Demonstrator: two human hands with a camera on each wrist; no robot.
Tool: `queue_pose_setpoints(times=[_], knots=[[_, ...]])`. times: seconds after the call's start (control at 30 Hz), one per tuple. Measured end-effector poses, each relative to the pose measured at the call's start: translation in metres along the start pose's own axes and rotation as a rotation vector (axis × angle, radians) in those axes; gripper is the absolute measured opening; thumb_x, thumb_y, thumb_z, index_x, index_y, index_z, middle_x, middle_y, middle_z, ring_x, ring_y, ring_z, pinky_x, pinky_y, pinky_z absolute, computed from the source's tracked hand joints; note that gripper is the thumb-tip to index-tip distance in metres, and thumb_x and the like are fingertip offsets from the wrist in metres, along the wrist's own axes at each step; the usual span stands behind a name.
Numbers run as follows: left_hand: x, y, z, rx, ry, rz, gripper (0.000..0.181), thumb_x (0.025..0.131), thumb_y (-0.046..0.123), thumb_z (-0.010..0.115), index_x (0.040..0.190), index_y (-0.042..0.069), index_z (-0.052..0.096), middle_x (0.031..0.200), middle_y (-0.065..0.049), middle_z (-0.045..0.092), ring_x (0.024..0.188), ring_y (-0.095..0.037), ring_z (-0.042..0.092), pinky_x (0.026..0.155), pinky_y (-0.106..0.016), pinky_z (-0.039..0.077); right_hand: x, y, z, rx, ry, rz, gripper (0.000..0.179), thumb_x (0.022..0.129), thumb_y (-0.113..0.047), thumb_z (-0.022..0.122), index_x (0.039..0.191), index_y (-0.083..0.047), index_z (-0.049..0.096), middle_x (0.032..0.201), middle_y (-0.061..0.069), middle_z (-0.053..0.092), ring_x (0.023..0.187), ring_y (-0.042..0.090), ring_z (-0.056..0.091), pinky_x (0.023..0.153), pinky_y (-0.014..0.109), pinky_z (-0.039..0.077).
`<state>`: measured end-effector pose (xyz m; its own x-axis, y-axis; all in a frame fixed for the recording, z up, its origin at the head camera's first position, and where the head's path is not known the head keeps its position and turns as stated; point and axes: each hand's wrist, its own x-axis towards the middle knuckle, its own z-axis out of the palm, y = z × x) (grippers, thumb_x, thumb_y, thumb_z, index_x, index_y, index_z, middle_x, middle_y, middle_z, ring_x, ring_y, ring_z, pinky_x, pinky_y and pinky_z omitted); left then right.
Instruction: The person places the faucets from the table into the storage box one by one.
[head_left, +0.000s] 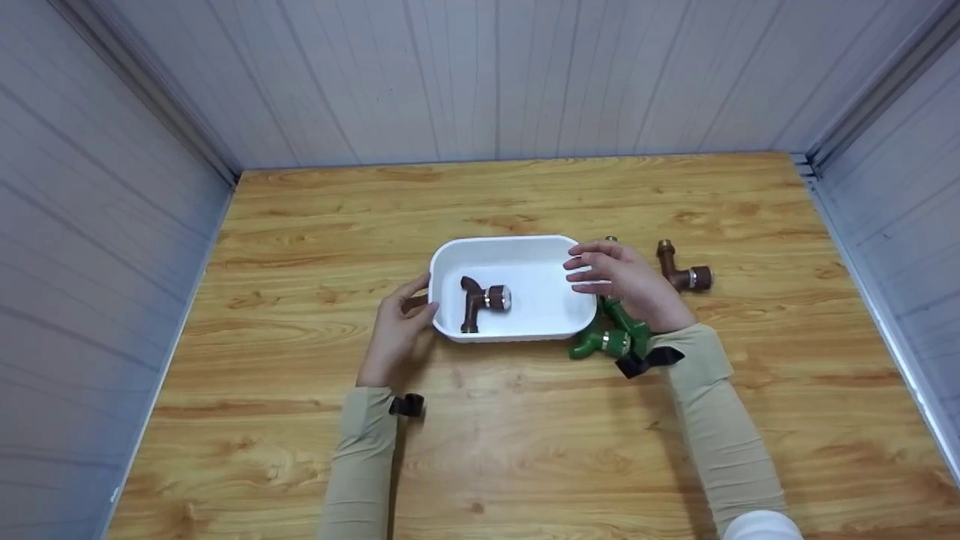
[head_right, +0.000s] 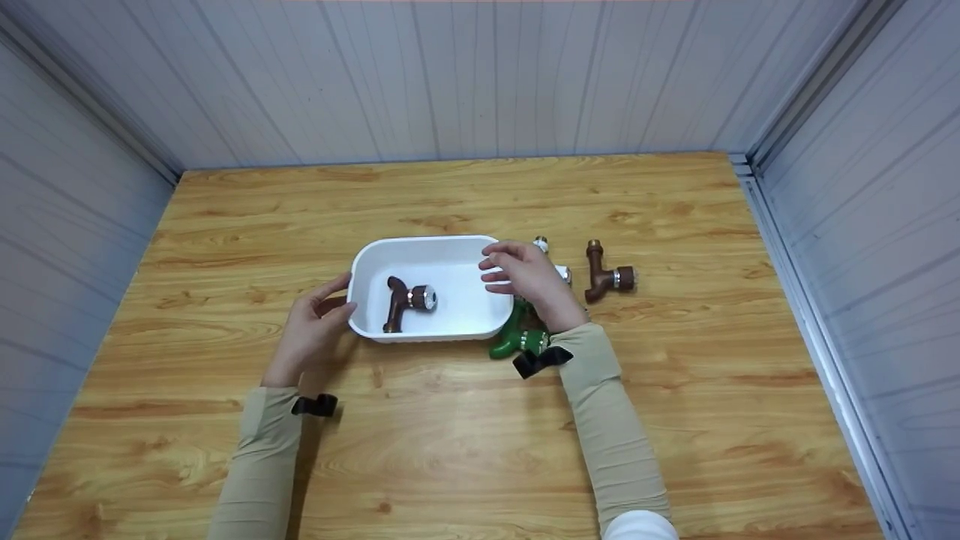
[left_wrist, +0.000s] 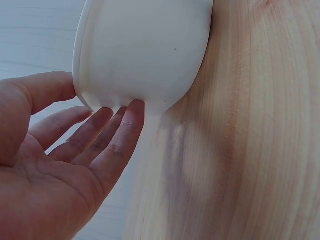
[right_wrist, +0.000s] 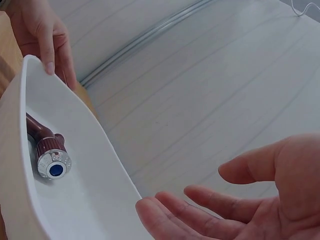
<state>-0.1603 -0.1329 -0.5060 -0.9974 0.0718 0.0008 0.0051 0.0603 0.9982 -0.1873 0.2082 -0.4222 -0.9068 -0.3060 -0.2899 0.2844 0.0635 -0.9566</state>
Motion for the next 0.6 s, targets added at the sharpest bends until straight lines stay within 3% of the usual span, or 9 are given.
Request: queue_pose_setpoints(times=[0.2, 0.43, 0.6], knots=[[-0.001, 0.003, -0.001, -0.031, -0.029, -0.001, 0.05, 0.089, -0.009, 0.059, 0.136, -0.009, 0.045, 0.135, -0.03, 0.045, 0.117, -0.045, 0.049, 0.093, -0.032, 0.051, -0.006, 0.001, -0.008, -0.01, 0.007, -0.007, 0.036, 0.102, -0.016, 0.044, 0.13, 0.006, 0.046, 0.126, 0.027, 0.051, 0.113, 0.037, 0.056, 0.093, 0.039, 0.052], [-0.011, 0.025, 0.001, -0.02, -0.048, -0.007, 0.049, 0.089, -0.01, 0.058, 0.136, -0.013, 0.042, 0.134, -0.033, 0.044, 0.117, -0.049, 0.048, 0.092, -0.029, 0.051, -0.014, 0.005, -0.018, 0.009, 0.021, -0.016, 0.042, 0.102, -0.016, 0.044, 0.135, 0.01, 0.041, 0.125, 0.028, 0.05, 0.114, 0.039, 0.054, 0.094, 0.039, 0.051], [-0.012, 0.026, 0.001, -0.049, -0.053, 0.001, 0.049, 0.089, -0.01, 0.057, 0.136, -0.014, 0.041, 0.134, -0.034, 0.043, 0.117, -0.05, 0.047, 0.09, -0.03, 0.052, -0.017, 0.009, -0.025, 0.062, 0.048, -0.024, 0.038, 0.101, -0.014, 0.048, 0.131, 0.009, 0.045, 0.124, 0.031, 0.05, 0.111, 0.038, 0.056, 0.093, 0.043, 0.05]])
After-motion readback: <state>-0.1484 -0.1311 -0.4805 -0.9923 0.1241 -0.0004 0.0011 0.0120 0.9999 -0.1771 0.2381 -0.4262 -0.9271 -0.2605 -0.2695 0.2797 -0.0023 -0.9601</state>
